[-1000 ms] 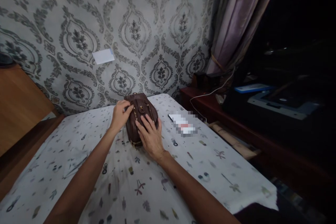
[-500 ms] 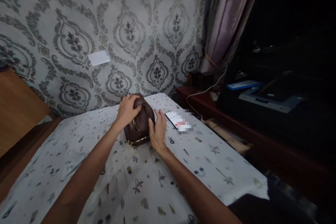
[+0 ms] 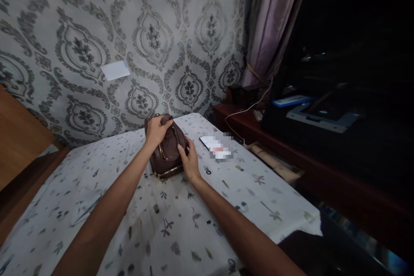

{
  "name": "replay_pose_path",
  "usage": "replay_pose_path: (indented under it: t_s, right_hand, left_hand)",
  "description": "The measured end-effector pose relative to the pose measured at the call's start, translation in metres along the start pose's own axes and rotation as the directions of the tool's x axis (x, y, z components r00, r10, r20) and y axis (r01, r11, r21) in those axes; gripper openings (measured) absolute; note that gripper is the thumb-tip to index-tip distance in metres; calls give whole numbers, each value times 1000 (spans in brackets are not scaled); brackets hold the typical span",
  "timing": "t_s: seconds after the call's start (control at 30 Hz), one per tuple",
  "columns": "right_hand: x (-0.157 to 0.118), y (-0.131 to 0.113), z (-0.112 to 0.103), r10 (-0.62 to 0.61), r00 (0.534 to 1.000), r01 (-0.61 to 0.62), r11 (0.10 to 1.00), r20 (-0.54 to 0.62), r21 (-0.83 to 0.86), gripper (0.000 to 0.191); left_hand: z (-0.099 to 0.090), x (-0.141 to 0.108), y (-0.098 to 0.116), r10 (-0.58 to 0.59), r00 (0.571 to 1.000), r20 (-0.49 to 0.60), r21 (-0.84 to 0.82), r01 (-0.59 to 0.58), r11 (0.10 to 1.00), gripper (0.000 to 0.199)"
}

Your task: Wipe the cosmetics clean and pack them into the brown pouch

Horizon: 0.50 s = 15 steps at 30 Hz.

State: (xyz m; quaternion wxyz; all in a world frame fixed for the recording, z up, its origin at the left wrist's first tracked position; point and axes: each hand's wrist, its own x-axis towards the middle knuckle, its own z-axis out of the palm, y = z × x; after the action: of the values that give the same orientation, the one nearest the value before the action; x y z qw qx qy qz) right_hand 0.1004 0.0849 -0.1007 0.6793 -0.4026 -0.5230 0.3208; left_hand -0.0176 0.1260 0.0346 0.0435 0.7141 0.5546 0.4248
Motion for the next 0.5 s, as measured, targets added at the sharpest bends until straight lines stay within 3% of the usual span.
replay_pose_path:
  t_s: [0.2,0.3,0.4,0.5]
  right_hand:
    - [1,1,-3,-27,999,28,995,20,-92,53]
    - [8,-1,-15,-53,988,60,997,148,-48,63]
    - [15,-3,-27,-31,941,16,999,336,47,78]
    - [17,-1,-29,-16,924,-4,999,381,51,82]
  left_hand:
    - [1,0,-2,11,1000,2,-81,-11,997,22]
    - [1,0,-2,2,1000,4,-107,-2,994,21]
    - [0,0,-2,-6,1000,4,-123,6,992,20]
    - [-1,-1,0,-9,1000,2,-128,9,992,21]
